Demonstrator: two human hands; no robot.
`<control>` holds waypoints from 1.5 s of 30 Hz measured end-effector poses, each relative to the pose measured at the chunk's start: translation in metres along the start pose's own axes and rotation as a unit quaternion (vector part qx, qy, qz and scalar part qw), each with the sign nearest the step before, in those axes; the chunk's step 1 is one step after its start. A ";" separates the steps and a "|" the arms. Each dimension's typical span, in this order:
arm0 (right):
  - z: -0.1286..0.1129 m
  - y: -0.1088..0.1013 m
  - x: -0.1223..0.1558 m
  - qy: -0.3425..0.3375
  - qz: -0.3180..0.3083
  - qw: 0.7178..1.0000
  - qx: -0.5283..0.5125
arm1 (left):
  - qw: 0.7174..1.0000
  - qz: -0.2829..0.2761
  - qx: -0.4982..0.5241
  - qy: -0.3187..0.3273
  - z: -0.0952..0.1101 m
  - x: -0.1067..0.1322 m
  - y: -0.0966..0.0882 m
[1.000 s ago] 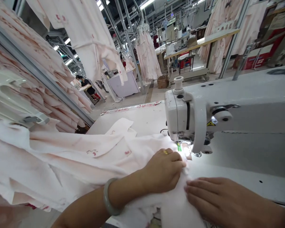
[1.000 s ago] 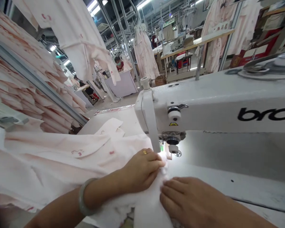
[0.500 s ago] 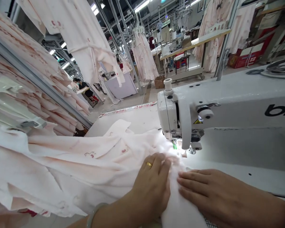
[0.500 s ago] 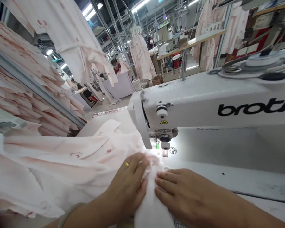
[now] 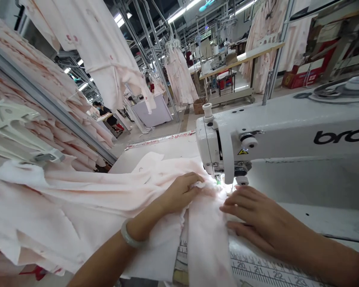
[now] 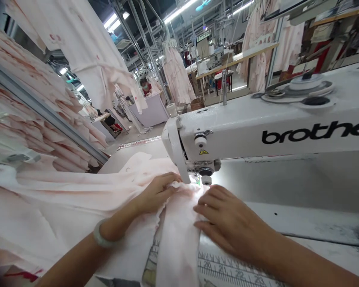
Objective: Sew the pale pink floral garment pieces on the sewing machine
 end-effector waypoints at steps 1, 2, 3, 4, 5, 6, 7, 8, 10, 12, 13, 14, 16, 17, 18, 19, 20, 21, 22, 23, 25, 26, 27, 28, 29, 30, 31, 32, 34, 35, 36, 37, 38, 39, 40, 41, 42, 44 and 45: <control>0.005 0.003 0.000 0.035 0.023 0.999 0.009 | 1.000 0.008 -0.010 -0.002 0.007 0.000 0.000; 0.009 0.007 0.001 0.070 0.033 0.997 0.017 | 1.000 0.010 -0.026 0.004 0.014 0.000 0.001; 0.012 0.011 0.001 0.102 0.030 0.994 0.023 | 0.999 0.006 -0.047 0.015 0.020 0.000 0.003; 0.015 0.014 0.000 0.129 0.016 0.991 0.026 | 0.998 -0.004 -0.066 0.022 0.024 0.000 0.006; 0.016 0.017 0.000 0.149 -0.004 0.989 0.027 | 0.996 -0.018 -0.082 0.021 0.027 -0.001 0.010; 0.016 0.020 -0.002 0.162 -0.023 0.986 0.025 | 0.996 -0.025 -0.089 0.009 0.028 -0.002 0.013; 0.016 0.021 -0.003 0.169 -0.042 0.985 0.020 | 0.996 -0.021 -0.087 -0.011 0.027 -0.003 0.016; 0.014 0.022 -0.005 0.171 -0.058 0.984 0.013 | 0.997 -0.007 -0.075 -0.035 0.026 -0.005 0.018; 0.011 0.021 -0.009 0.170 -0.088 0.982 0.002 | 0.996 0.033 -0.032 -0.076 0.023 -0.006 0.021; 0.009 0.019 -0.012 0.162 -0.114 0.980 -0.001 | 0.994 0.054 -0.002 -0.099 0.021 -0.007 0.023; 0.009 0.018 -0.013 0.156 -0.124 0.980 0.003 | 0.993 0.050 0.001 -0.106 0.021 -0.006 0.024; 0.009 0.017 -0.013 0.150 -0.128 0.980 0.009 | 0.993 0.040 -0.004 -0.111 0.021 -0.004 0.025; 0.012 0.013 -0.012 0.131 -0.120 0.984 0.021 | 0.994 0.011 -0.021 -0.105 0.020 0.001 0.029; 0.013 0.010 -0.011 0.114 -0.105 0.987 0.029 | 0.995 -0.005 -0.034 -0.093 0.020 0.004 0.031; 0.014 0.007 -0.009 0.089 -0.093 0.991 0.037 | 0.996 -0.022 -0.051 -0.077 0.018 0.007 0.033; 0.014 0.004 -0.006 0.054 -0.089 0.994 0.042 | 0.995 -0.037 -0.076 -0.057 0.017 0.009 0.035; 0.012 0.002 -0.004 0.012 -0.095 0.994 0.044 | 0.992 -0.050 -0.109 -0.036 0.015 0.012 0.038; 0.010 0.000 -0.001 -0.031 -0.109 0.993 0.045 | 0.987 -0.064 -0.146 -0.009 0.014 0.014 0.040; 0.006 -0.001 0.002 -0.072 -0.126 0.988 0.046 | 0.979 -0.080 -0.185 0.024 0.013 0.015 0.042; 0.001 0.000 0.005 -0.105 -0.136 0.984 0.050 | 0.968 -0.096 -0.222 0.064 0.013 0.016 0.044; -0.010 0.004 0.009 -0.151 -0.116 0.978 0.083 | 0.939 -0.126 -0.284 0.150 0.015 0.016 0.046; -0.015 0.008 0.010 -0.166 -0.087 0.976 0.109 | 0.924 -0.136 -0.304 0.185 0.017 0.016 0.047; -0.020 0.011 0.011 -0.175 -0.056 0.974 0.134 | 0.915 -0.142 -0.314 0.211 0.019 0.015 0.047; -0.023 0.014 0.012 -0.179 -0.029 0.971 0.155 | 0.912 -0.146 -0.312 0.224 0.020 0.015 0.046; -0.026 0.015 0.012 -0.178 -0.009 0.970 0.167 | 0.915 -0.148 -0.298 0.226 0.021 0.014 0.046; -0.027 0.015 0.012 -0.173 0.000 0.971 0.166 | 0.924 -0.147 -0.275 0.219 0.021 0.014 0.045; -0.027 0.014 0.012 -0.164 -0.004 0.974 0.157 | 0.937 -0.143 -0.245 0.205 0.021 0.014 0.044; -0.026 0.011 0.012 -0.157 -0.013 0.977 0.143 | 0.950 -0.135 -0.213 0.186 0.020 0.014 0.044; -0.023 0.005 0.012 -0.148 -0.032 0.982 0.114 | 0.970 -0.116 -0.152 0.151 0.019 0.014 0.044; -0.021 0.002 0.012 -0.141 -0.041 0.983 0.106 | 0.976 -0.108 -0.130 0.140 0.019 0.014 0.045; -0.019 0.000 0.012 -0.136 -0.047 0.984 0.101 | 0.979 -0.105 -0.115 0.132 0.019 0.014 0.046; -0.017 -0.001 0.013 -0.131 -0.056 0.985 0.098 | 0.980 -0.105 -0.110 0.129 0.020 0.015 0.048; -0.016 -0.001 0.013 -0.126 -0.065 0.985 0.095 | 0.980 -0.105 -0.111 0.129 0.020 0.015 0.050; -0.015 0.001 0.014 -0.122 -0.074 0.985 0.095 | 0.979 -0.107 -0.118 0.130 0.020 0.015 0.052; -0.015 0.002 0.015 -0.122 -0.079 0.985 0.095 | 0.977 -0.109 -0.125 0.133 0.020 0.016 0.053; -0.014 0.004 0.015 -0.124 -0.080 0.984 0.095 | 0.975 -0.112 -0.132 0.138 0.019 0.015 0.054; -0.014 0.005 0.016 -0.127 -0.076 0.984 0.096 | 0.973 -0.114 -0.137 0.144 0.018 0.014 0.054; -0.012 0.007 0.016 -0.126 -0.057 0.986 0.098 | 0.969 -0.126 -0.148 0.153 0.014 0.011 0.054; -0.010 0.007 0.016 -0.122 -0.048 0.986 0.099 | 0.966 -0.136 -0.158 0.156 0.012 0.008 0.053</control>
Point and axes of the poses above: each hand's wrist, its own x-axis away from the middle knuckle, its own y-axis out of the palm, z = x × y, the point moved 2 cm from there along -x, towards the middle knuckle, and after that the axes turned 15 degrees about y, right-handed, at the moved point
